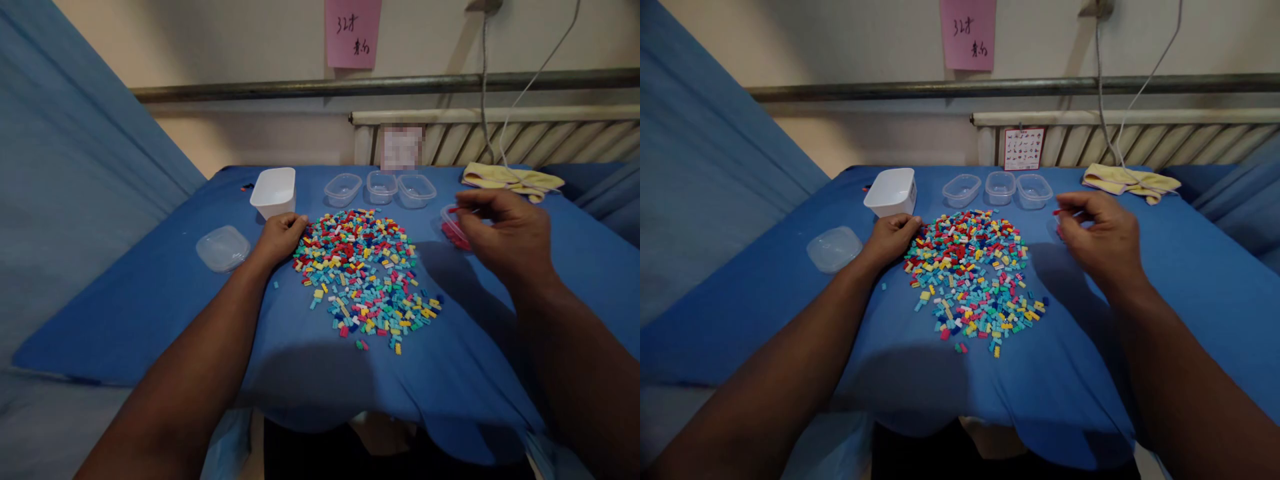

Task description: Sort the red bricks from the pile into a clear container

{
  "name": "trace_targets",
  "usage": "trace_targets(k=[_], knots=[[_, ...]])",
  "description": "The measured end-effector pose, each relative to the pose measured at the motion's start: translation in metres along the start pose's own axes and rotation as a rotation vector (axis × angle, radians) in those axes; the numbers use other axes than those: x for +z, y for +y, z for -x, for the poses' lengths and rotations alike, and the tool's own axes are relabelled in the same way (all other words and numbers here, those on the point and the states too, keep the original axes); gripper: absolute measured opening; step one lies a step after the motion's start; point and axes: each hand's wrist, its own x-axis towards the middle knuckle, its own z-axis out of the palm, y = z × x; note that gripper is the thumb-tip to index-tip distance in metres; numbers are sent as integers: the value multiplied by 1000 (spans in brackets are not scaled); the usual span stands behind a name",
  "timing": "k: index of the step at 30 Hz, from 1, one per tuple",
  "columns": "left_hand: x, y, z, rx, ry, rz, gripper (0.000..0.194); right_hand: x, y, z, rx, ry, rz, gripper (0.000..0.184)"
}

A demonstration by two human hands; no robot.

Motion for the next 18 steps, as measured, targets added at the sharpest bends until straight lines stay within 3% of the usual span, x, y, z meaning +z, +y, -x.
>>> trace_targets(k=[2, 4, 7, 9, 15, 18], knots=[[0, 0, 0, 6, 1, -2, 47, -13, 20, -7, -12, 53, 156, 24], [0, 1, 0, 8, -2, -2, 48, -19, 36, -10, -30, -6, 257, 25], [0, 2, 0, 5, -2, -1, 48, -11, 39, -6, -84, -52, 269, 22], [0, 2, 0, 3, 0, -6, 48, 3, 28, 2, -160, -115, 191, 21], [0, 1, 1, 5, 5, -9, 48, 52, -31, 32, -425, -597, -158, 24], [0, 3, 2, -3, 0, -18, 48, 74, -47, 39, -520, -733, -247, 29]])
